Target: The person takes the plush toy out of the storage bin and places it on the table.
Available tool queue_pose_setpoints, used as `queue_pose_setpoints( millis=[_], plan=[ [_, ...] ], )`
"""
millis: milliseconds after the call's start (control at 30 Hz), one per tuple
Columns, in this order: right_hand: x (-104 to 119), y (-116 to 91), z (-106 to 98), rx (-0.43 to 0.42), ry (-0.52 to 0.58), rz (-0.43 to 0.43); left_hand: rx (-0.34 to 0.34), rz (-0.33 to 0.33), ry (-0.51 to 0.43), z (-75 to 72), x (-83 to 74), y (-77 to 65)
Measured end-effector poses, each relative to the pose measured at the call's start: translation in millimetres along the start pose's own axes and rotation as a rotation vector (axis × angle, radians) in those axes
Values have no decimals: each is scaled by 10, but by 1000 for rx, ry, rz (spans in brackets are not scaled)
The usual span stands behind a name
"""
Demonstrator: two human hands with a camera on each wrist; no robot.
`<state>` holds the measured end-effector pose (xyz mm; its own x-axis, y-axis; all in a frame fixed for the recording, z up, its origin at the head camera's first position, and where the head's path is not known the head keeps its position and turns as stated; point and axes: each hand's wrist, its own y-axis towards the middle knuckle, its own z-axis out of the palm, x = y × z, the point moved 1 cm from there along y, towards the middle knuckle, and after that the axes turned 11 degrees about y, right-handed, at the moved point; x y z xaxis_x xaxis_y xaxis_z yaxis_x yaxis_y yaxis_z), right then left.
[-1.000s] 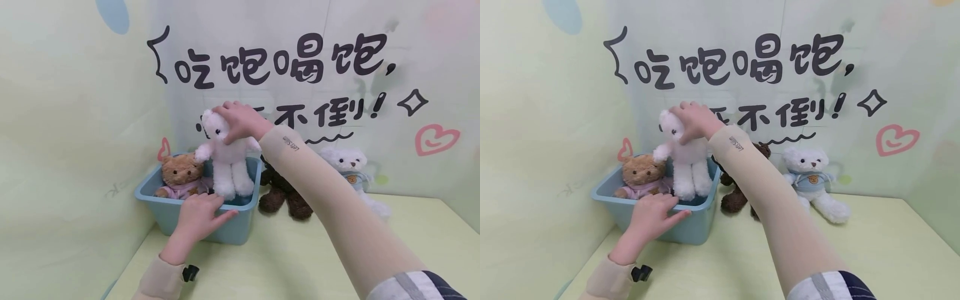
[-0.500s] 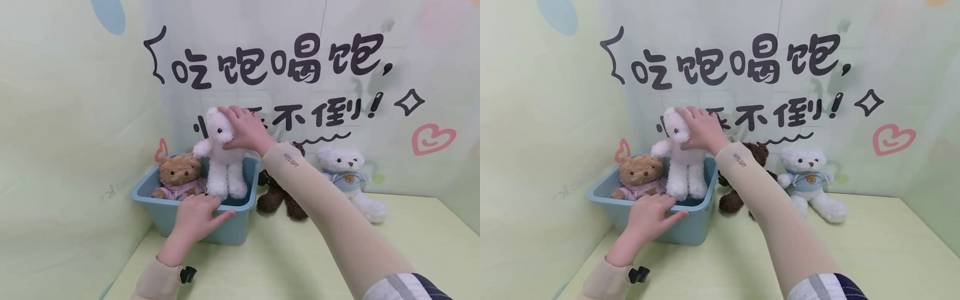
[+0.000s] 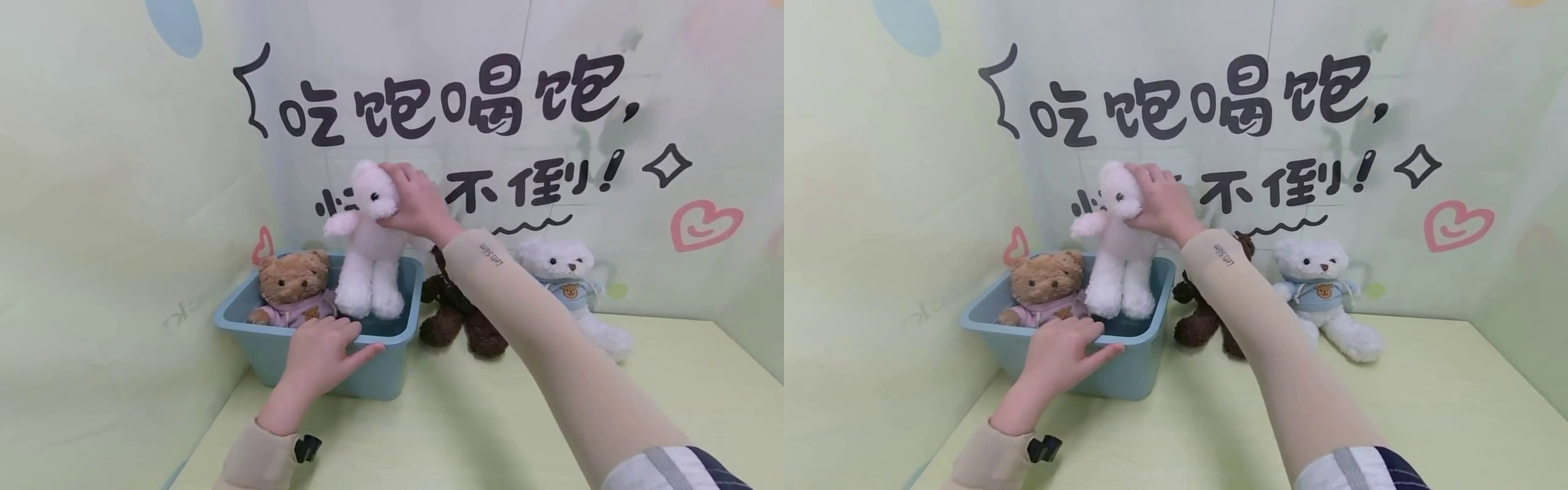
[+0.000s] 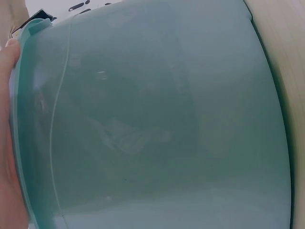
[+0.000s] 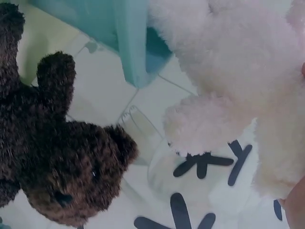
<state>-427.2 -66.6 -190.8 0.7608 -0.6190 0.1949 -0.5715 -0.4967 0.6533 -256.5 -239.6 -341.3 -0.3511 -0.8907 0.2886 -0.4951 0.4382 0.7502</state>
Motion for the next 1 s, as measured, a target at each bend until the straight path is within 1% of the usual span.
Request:
queue_pose_setpoints(
  millis=[100, 200, 300, 500, 667, 800, 1000],
  plan=[
    [-34, 8, -144, -8, 25, 45, -29, 8, -3, -11, -25, 12],
    [-44, 31, -302, -22, 33, 53, -29, 7, 1, -17, -41, 19],
    [-46, 58, -449, -24, 32, 46, -9, 0, -4, -13, -44, 11],
    [-78, 80, -714, -22, 27, 61, 50, -14, -4, 17, -31, -8],
    [-150, 78, -930, -39, 48, 48, 66, -16, 7, 38, -16, -12],
    [-219, 48, -1089, -36, 42, 45, 66, -18, 13, 38, -2, -8],
    [-377, -105, -1287, -1, 26, 103, 71, -21, 6, 16, -11, 2]
  ],
)
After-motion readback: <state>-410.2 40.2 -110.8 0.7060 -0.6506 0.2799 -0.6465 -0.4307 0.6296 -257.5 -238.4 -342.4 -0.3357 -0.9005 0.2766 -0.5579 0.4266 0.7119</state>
